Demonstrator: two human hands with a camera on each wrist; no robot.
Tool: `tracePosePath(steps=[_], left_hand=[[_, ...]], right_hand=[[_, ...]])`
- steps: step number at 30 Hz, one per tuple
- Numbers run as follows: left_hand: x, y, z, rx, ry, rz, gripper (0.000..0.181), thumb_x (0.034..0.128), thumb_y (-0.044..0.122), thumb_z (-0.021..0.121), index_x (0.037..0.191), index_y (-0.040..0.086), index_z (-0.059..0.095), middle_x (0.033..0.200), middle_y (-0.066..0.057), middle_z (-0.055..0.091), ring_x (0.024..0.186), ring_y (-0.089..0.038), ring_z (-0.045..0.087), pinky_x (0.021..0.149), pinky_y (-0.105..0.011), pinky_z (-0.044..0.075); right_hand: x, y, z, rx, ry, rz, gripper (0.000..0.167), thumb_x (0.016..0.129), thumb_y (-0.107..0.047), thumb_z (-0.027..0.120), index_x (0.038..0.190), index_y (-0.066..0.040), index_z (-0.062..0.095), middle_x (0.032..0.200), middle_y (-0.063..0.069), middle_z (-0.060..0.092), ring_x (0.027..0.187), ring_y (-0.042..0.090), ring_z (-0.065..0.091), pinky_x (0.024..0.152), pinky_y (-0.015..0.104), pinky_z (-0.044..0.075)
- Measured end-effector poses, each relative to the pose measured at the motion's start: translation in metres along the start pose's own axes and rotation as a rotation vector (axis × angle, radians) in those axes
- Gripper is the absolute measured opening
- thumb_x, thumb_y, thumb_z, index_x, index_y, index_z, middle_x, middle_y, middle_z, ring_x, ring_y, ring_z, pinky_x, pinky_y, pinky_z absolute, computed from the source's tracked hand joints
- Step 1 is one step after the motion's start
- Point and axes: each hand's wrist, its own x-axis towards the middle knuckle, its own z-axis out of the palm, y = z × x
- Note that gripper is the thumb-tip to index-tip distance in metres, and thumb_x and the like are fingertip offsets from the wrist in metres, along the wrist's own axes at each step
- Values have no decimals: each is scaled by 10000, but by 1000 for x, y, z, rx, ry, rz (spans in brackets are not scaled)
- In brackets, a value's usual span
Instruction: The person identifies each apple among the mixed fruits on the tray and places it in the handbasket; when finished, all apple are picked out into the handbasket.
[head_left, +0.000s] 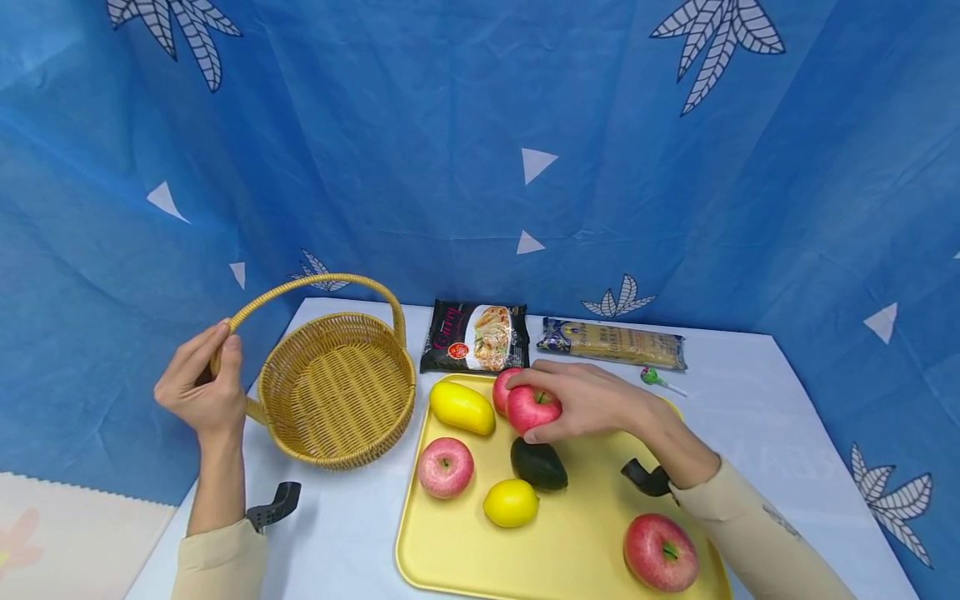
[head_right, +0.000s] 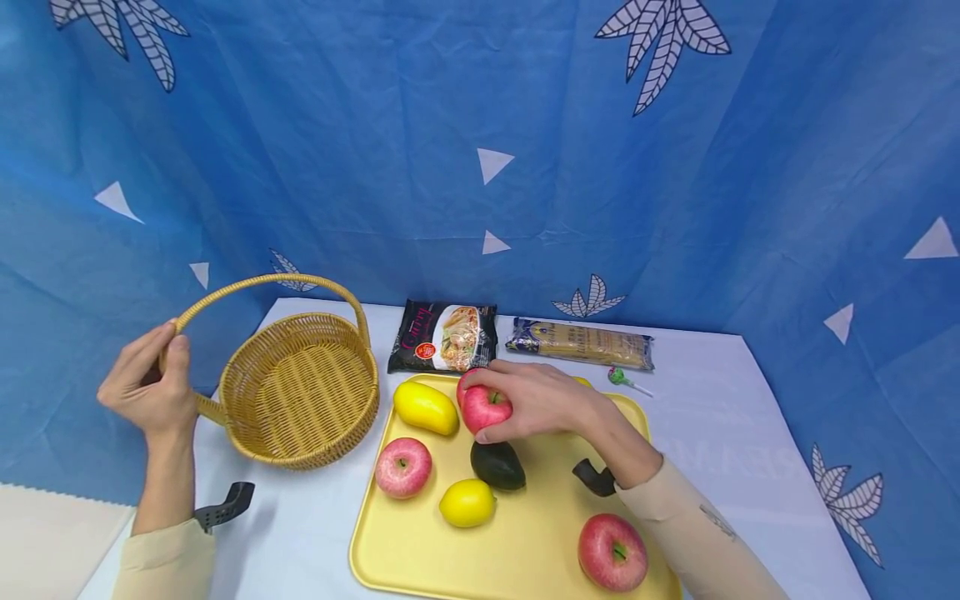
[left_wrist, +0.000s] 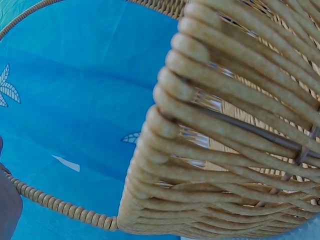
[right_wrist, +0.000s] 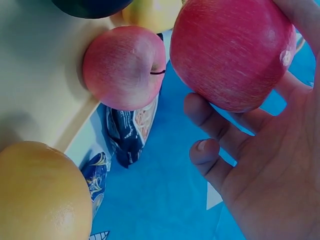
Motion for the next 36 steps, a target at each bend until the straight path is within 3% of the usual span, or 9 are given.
tracePosePath(steps=[11,18,32,36], left_hand=[[-1,0,-2,18,-7,-9,208,760,28,840,874,-126,758,917,-181,766,849,-176,754,776,-165,581],[0,-2,-1,-12,9,5,181,746,-13,821,855,-140,752,893,-190,764,837,-201,752,761,-176,584],[1,-1,-1,0,3,-4,209,752,19,835,862,-138,753,898,-201,761,836,-183,755,764,-178,586],[1,-1,-2,6,4,-8,218,753,32,838,863,-136,755,900,-204,761,839,-183,755,765,-179,587]], right_hand=[[11,0,3,8,20,-86,656,811,-712,662,1388,-433,520,1165,-197,533,933,11,558,763,205,531],[19,-2,3,-6,34,-117,640,807,-707,674,1365,-430,530,1214,-185,537,957,13,556,776,203,531],[32,-13,1,8,5,-103,710,803,-697,674,1415,-368,530,1264,-130,557,964,55,573,774,244,527],[37,-15,1,3,8,-112,693,805,-705,663,1408,-398,515,1259,-142,550,952,45,578,777,242,526]])
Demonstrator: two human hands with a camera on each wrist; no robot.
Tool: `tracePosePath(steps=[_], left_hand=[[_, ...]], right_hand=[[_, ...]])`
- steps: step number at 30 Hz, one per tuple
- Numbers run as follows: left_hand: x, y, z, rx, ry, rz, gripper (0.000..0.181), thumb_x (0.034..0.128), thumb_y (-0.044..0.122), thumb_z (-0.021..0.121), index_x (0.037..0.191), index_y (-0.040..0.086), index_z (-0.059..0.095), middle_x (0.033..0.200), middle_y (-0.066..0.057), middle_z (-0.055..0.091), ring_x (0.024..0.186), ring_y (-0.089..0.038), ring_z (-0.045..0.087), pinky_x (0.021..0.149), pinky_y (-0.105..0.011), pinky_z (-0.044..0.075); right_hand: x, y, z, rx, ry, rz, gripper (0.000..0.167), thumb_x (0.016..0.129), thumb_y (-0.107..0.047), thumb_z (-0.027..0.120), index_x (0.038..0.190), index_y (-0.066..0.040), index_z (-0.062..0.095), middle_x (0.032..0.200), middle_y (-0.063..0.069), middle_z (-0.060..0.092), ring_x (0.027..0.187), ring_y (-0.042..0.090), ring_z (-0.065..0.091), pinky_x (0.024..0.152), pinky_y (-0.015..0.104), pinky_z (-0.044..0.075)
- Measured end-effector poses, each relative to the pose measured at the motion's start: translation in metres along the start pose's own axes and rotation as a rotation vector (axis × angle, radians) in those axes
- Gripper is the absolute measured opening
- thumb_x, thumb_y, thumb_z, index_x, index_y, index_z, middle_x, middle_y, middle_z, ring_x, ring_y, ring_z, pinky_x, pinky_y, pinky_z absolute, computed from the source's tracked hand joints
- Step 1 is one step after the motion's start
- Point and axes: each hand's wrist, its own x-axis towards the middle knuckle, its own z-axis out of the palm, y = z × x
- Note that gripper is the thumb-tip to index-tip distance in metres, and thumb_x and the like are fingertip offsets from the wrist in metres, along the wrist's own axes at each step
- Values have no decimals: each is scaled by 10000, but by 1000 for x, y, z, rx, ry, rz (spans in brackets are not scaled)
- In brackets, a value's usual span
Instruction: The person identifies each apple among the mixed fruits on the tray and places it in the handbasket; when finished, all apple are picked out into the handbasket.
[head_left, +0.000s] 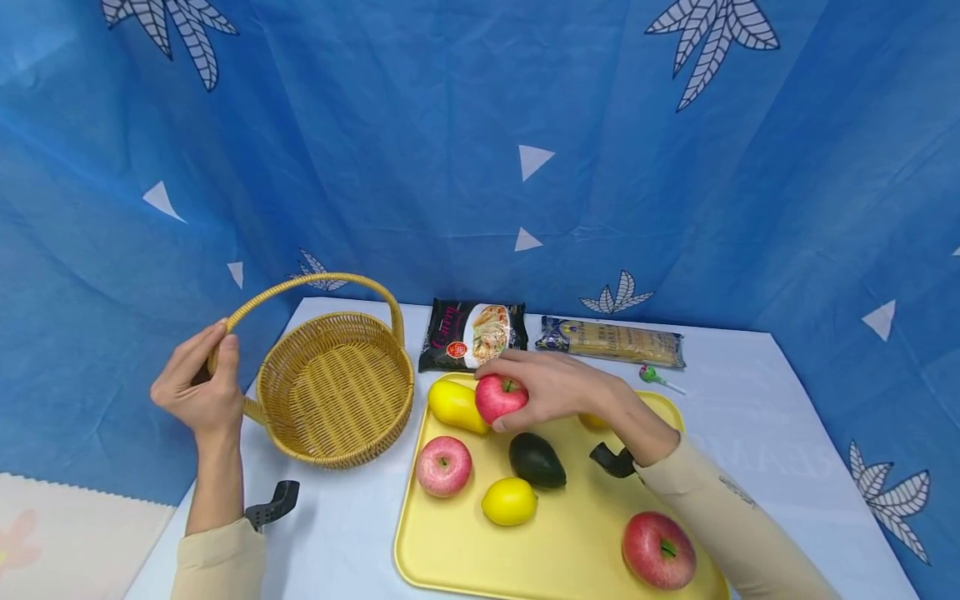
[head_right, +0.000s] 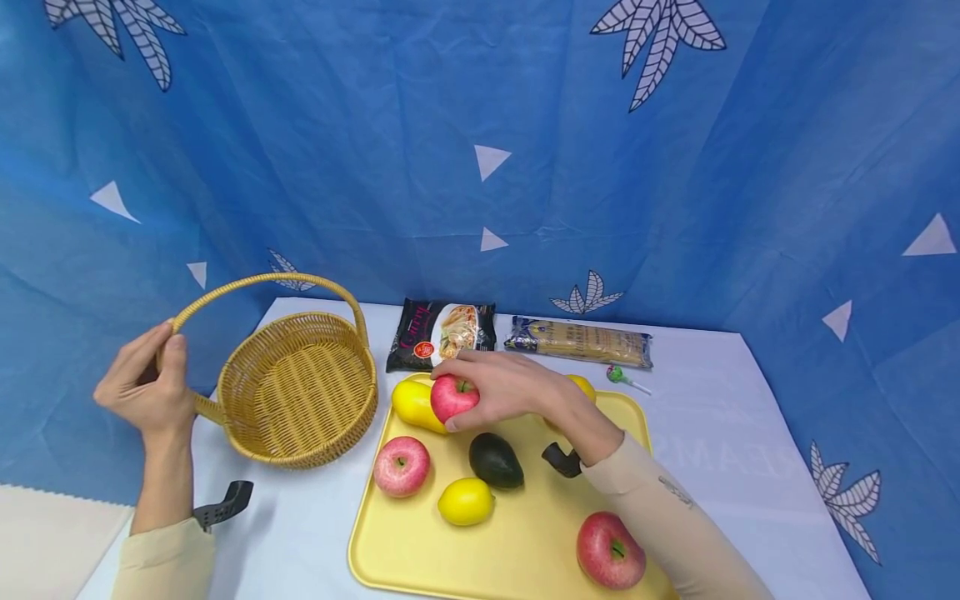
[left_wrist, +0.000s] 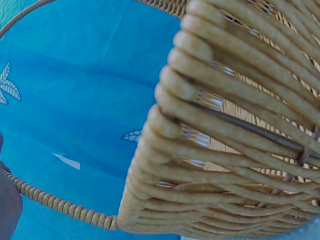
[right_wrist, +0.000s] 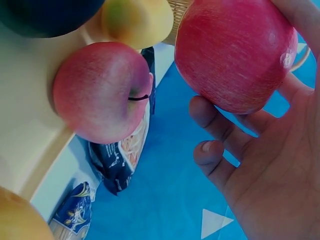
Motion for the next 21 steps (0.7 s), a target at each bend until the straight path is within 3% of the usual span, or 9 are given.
tracePosePath(steps=[9,21], left_hand=[[0,-1,0,-4,11,1,237,748,42,848,861,-142,752,895,-194,763,837,-185,754,771,-185,589],[-1,0,0,7,3,-11,250,747,45,849,863,-151,747,905,-194,763,839,-162,755,772,-173,584]], right_hand=[[12,-4,-1,-4,12,-5,661,789,-728,668,1371,-454,515,1261,-137,549,962,47,582,789,266,527],[24,-9,1,24,9,-43,659,802,-696,676,1388,-447,507,1292,-146,527,1010,55,574,821,275,531]])
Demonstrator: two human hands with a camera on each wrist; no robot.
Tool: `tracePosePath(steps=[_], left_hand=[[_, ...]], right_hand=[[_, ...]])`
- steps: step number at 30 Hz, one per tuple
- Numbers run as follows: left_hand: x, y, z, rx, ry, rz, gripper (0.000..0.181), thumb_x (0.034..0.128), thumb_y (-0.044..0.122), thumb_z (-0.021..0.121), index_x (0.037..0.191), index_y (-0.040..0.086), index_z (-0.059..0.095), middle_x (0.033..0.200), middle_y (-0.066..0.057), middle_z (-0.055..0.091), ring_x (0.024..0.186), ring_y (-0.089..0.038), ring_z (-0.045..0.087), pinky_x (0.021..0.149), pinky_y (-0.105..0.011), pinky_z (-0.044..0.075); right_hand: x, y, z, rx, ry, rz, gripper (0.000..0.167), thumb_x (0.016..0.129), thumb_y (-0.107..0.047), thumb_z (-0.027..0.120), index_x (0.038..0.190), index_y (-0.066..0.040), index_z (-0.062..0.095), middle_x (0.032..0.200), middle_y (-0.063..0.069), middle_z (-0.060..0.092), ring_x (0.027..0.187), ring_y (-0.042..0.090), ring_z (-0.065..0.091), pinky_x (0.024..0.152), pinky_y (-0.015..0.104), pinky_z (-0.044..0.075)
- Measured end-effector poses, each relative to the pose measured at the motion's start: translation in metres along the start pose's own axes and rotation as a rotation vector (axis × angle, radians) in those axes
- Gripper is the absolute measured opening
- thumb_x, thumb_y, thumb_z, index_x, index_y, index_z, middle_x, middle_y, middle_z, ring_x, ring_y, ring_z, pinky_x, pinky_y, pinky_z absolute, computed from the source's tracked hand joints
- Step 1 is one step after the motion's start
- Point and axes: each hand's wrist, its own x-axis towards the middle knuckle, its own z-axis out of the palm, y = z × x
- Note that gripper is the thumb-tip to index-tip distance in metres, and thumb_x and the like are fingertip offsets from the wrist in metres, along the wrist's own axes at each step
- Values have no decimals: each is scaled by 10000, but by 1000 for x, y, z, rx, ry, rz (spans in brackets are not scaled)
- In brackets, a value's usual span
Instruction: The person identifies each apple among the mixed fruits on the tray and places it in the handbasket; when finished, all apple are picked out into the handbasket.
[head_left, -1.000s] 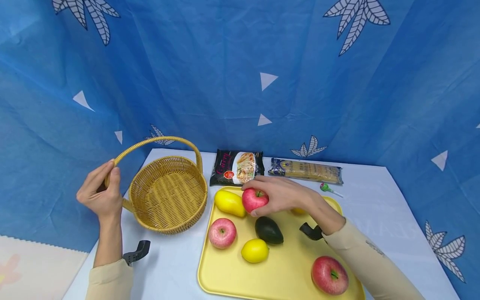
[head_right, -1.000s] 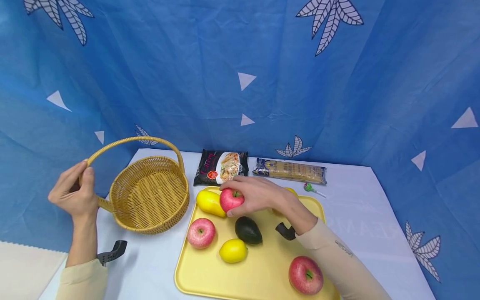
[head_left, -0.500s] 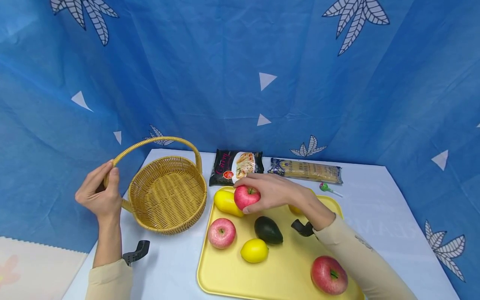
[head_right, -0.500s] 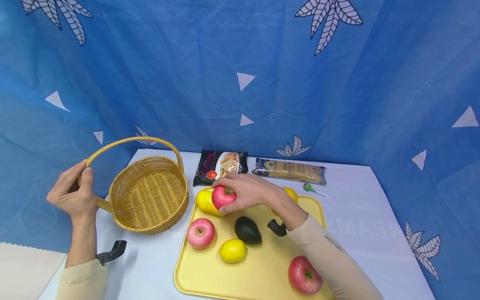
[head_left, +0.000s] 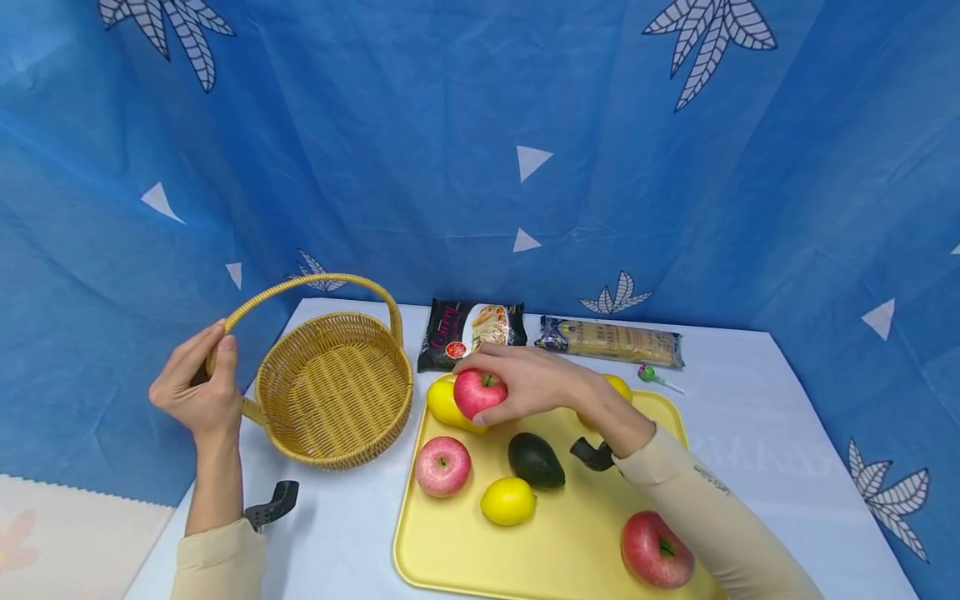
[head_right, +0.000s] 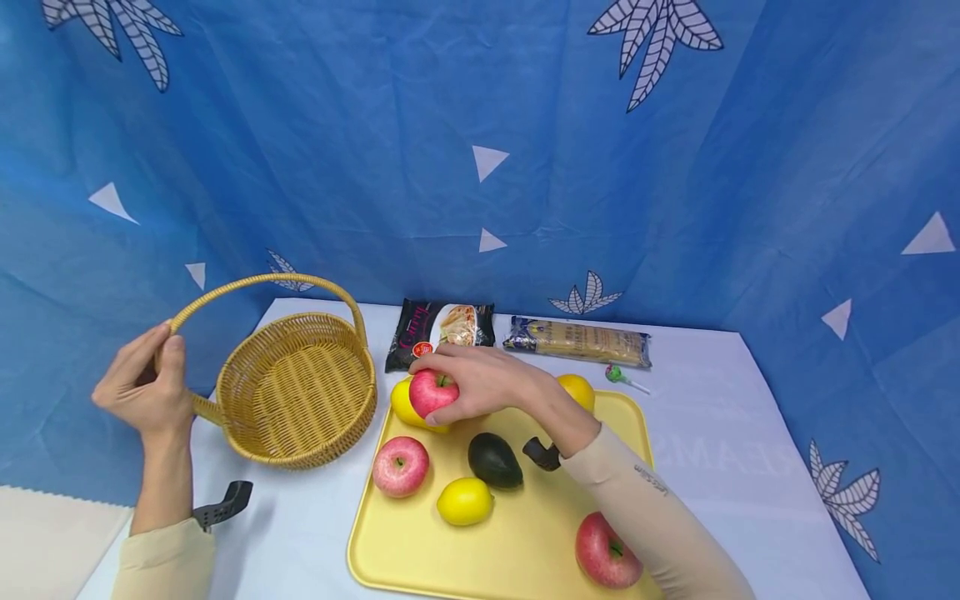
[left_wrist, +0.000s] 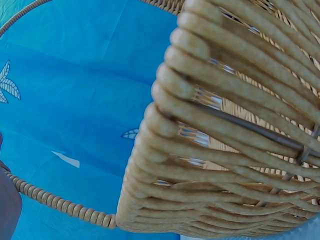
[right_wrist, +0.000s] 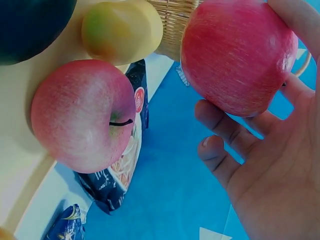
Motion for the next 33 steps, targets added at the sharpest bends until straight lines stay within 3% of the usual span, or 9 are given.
tracePosePath(steps=[8,19,26,33], left_hand=[[-1,0,-1,-2,-2,-3,256,749,37,845,872,-162,739,906,-202,761,827,-135,751,770,-169,582],[0,0,-1,8,2,-1,213,747,20,834,869,-135,754,907,-173,768,848,-189,757,779,-178,586],[1,1,-1,11,5,8,200,749,15,830,864,-131,756,901,-181,766,846,-180,756,776,-180,587],[0,1,0,2,4,-4,205,744,3,828,875,-136,753,905,-212,759,824,-158,753,760,-166,582]], right_hand=[[5,-5,2,11,-3,-5,657,814,-700,647,1405,-468,477,1311,-129,525,1068,80,563,851,305,539],[16,-14,3,-7,7,-30,646,832,-660,652,1414,-443,477,1343,-108,518,1104,88,551,863,307,538],[26,-22,8,-10,13,-38,664,818,-709,634,1415,-478,458,1452,-35,482,1219,202,545,954,441,511],[35,-27,10,9,35,-93,659,824,-672,652,1413,-431,481,1230,-141,504,1025,56,552,844,297,528]])
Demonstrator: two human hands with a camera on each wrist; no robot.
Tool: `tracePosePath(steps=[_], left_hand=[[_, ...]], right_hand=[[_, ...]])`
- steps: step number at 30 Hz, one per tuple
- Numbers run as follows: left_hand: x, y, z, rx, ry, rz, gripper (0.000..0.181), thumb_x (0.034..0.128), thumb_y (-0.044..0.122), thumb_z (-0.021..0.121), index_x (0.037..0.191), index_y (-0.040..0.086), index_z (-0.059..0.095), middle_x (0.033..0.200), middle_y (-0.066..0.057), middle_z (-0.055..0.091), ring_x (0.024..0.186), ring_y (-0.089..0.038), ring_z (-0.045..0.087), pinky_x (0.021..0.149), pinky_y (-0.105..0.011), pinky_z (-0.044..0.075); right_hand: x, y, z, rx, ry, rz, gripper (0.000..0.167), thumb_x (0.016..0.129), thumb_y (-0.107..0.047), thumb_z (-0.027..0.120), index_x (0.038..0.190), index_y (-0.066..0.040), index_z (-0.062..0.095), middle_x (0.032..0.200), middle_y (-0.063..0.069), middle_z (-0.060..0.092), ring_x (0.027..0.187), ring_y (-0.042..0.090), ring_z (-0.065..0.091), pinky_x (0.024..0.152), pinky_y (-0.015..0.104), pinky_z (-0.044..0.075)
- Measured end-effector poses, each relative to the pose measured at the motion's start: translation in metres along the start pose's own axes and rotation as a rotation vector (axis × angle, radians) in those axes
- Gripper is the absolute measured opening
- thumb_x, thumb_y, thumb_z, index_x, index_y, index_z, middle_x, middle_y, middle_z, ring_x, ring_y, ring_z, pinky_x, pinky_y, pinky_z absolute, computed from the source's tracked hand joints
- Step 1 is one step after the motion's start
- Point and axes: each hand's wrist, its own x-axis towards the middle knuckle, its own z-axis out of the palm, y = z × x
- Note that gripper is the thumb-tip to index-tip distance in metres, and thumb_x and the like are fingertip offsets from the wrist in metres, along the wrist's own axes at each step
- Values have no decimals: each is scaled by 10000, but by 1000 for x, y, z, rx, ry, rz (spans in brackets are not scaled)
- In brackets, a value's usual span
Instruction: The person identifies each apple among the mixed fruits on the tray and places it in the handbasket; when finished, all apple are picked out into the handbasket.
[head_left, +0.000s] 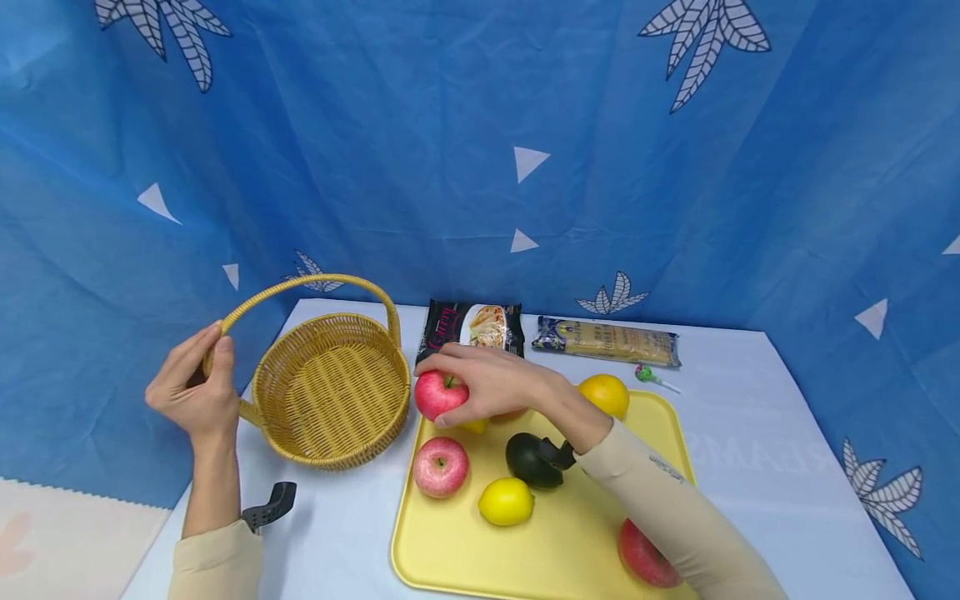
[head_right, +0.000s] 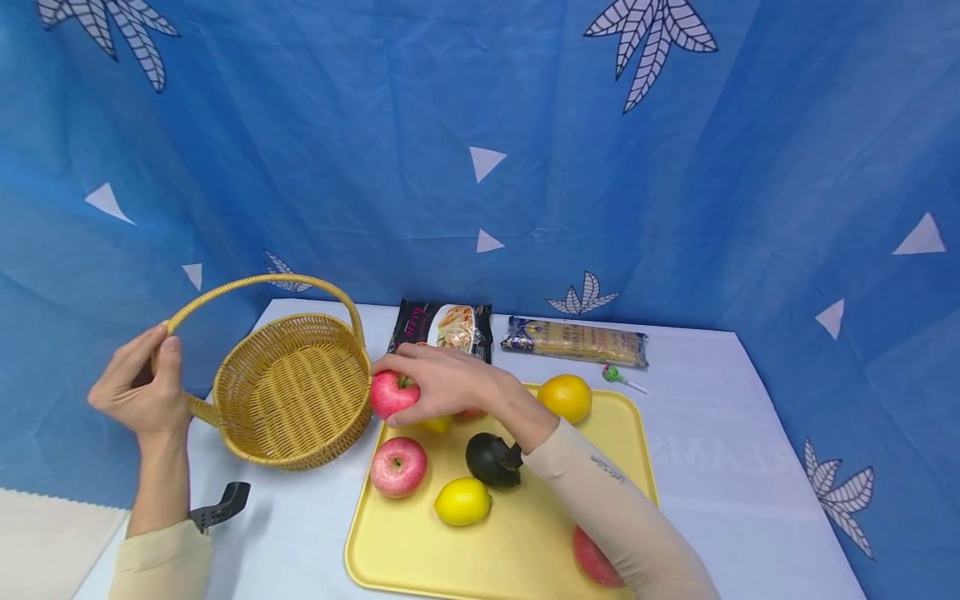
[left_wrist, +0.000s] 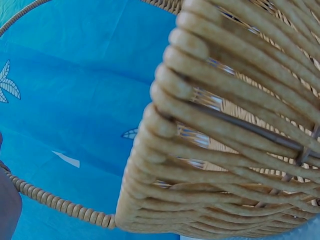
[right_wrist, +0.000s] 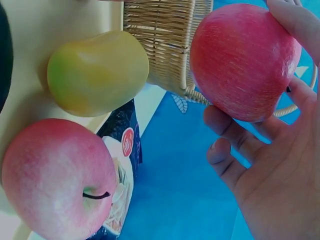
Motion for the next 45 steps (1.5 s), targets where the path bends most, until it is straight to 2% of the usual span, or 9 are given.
tracePosePath(steps=[7,12,25,34,40,45], left_hand=[[0,-1,0,12,10,10,212,747,41,843,873,-112,767,899,-218,756,818,-176,756,761,-170,584],[0,-1,0,9,12,6,223,747,50,848,872,-115,765,899,-217,757,819,-170,756,765,-172,585],[-1,0,2,-4,10,-5,273,741,59,856,872,-153,744,898,-204,761,818,-134,752,767,-169,583],[-2,0,-1,20,3,-6,249,749,68,855,877,-123,761,910,-197,763,840,-150,755,778,-169,582],[-2,-2,-2,5,0,-10,255,746,55,854,879,-137,752,913,-191,764,842,-154,756,787,-177,585],[-1,-2,-2,-7,-2,-8,242,747,41,850,871,-141,750,911,-197,762,851,-167,758,787,-183,588]], right_hand=[[7,-3,1,-4,6,-9,660,820,-653,674,1411,-442,470,1254,-114,497,977,58,571,817,302,538],[12,-5,3,-4,5,-5,680,816,-644,684,1422,-407,487,1227,-132,489,972,55,561,805,298,536],[23,-12,7,3,11,-23,670,836,-698,627,1426,-426,462,1260,-143,488,1032,42,540,850,287,534],[32,-12,9,61,12,-18,700,836,-692,648,1445,-409,450,1290,-109,509,1043,55,554,868,261,534],[39,-13,13,78,6,2,714,830,-701,651,1448,-408,445,1306,-80,507,1061,78,559,874,272,536],[47,-13,15,94,-10,-12,710,842,-677,659,1455,-393,441,1310,-69,505,1080,75,548,877,261,534]])
